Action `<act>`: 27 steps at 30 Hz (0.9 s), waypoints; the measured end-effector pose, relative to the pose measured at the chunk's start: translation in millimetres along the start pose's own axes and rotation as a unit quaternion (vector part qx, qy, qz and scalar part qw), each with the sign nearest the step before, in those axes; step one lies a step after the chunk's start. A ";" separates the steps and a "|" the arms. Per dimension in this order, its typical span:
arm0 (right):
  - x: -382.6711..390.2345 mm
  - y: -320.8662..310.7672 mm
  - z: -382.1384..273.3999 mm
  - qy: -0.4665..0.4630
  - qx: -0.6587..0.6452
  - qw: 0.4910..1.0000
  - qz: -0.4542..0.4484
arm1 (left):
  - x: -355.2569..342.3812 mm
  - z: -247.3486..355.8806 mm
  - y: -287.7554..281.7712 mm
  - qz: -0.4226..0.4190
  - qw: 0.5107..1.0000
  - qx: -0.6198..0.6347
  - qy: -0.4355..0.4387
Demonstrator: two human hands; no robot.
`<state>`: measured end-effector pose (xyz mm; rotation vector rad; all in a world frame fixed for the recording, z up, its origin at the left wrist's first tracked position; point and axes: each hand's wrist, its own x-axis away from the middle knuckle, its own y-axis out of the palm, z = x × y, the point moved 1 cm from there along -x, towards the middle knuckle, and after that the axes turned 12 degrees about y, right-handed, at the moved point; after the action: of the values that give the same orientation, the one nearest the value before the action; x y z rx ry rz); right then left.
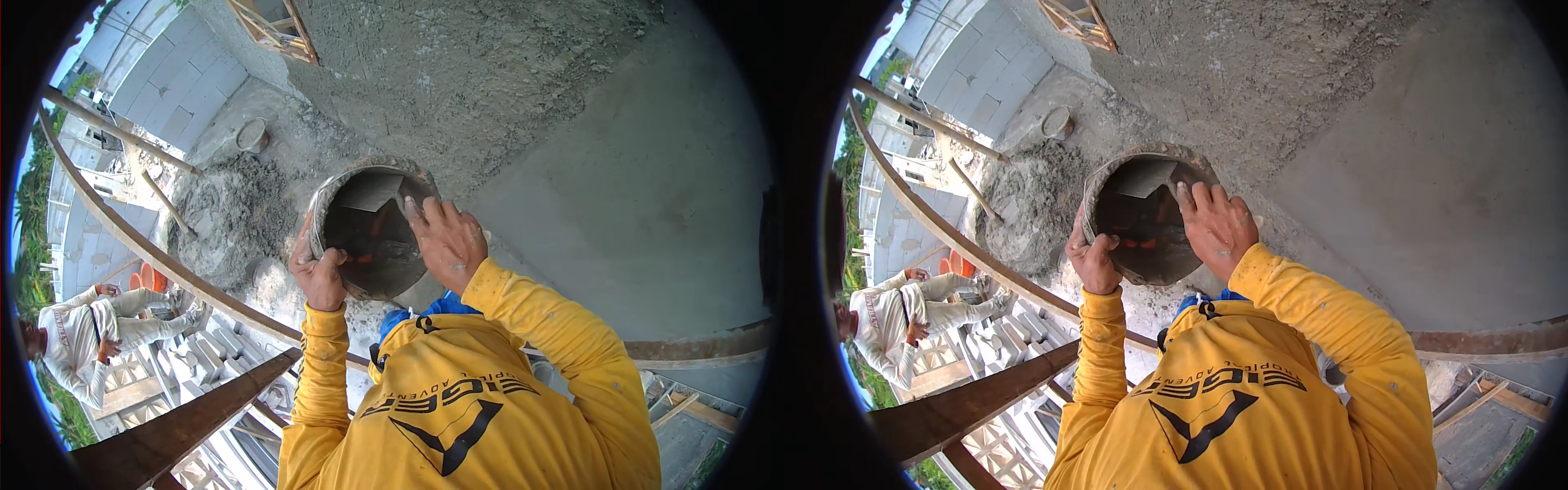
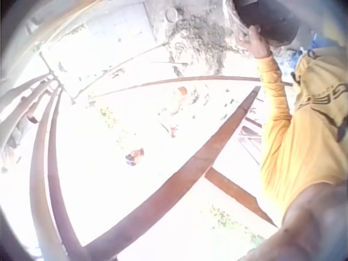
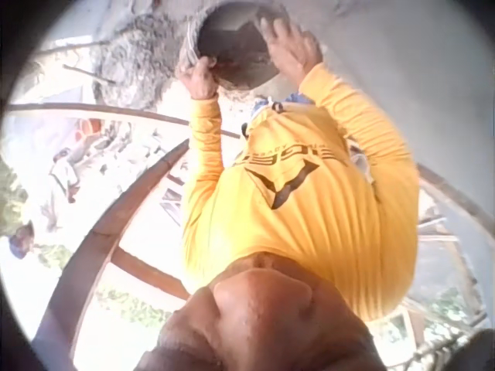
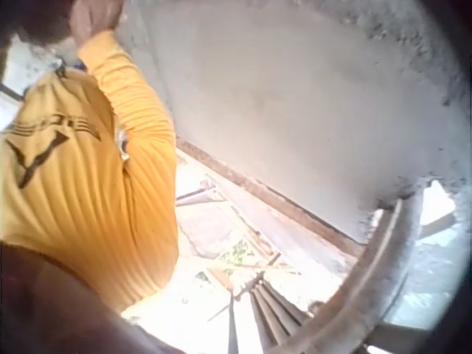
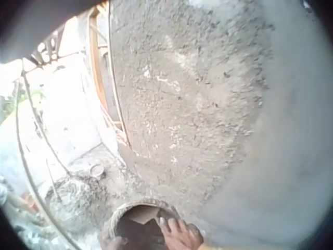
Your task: The person scoops mortar from a bucket using a trowel and applies it onto the wall, smoothing the surface with the trowel.
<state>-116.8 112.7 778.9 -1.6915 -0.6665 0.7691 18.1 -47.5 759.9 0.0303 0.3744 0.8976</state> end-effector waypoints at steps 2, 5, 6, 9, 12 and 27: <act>0.7 1.7 -4.0 0.008 0.059 0.996 0.063 | -4.6 12.2 5.3 -0.018 1.000 0.000 -0.016; 20.1 10.1 -15.0 -0.061 0.146 0.986 -0.058 | -13.3 14.3 5.7 0.013 0.999 0.029 0.043; 23.6 17.7 -10.9 -0.058 0.143 0.987 -0.053 | -12.0 15.9 3.9 0.008 0.998 0.028 0.048; 28.7 26.5 4.5 -0.020 0.050 0.997 0.054 | -11.2 18.0 5.9 0.004 0.999 -0.001 0.048; 12.3 -24.3 2.5 0.015 0.062 0.996 0.064 | -3.7 15.3 4.1 -0.046 0.987 -0.112 0.110; 51.5 -10.2 6.4 0.139 -0.422 0.829 -0.341 | 39.5 34.6 40.0 -0.114 0.963 -0.165 0.180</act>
<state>-89.8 158.1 779.7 -2.0498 -1.4229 -0.3611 21.4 12.4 787.4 -0.4803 0.5491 0.7254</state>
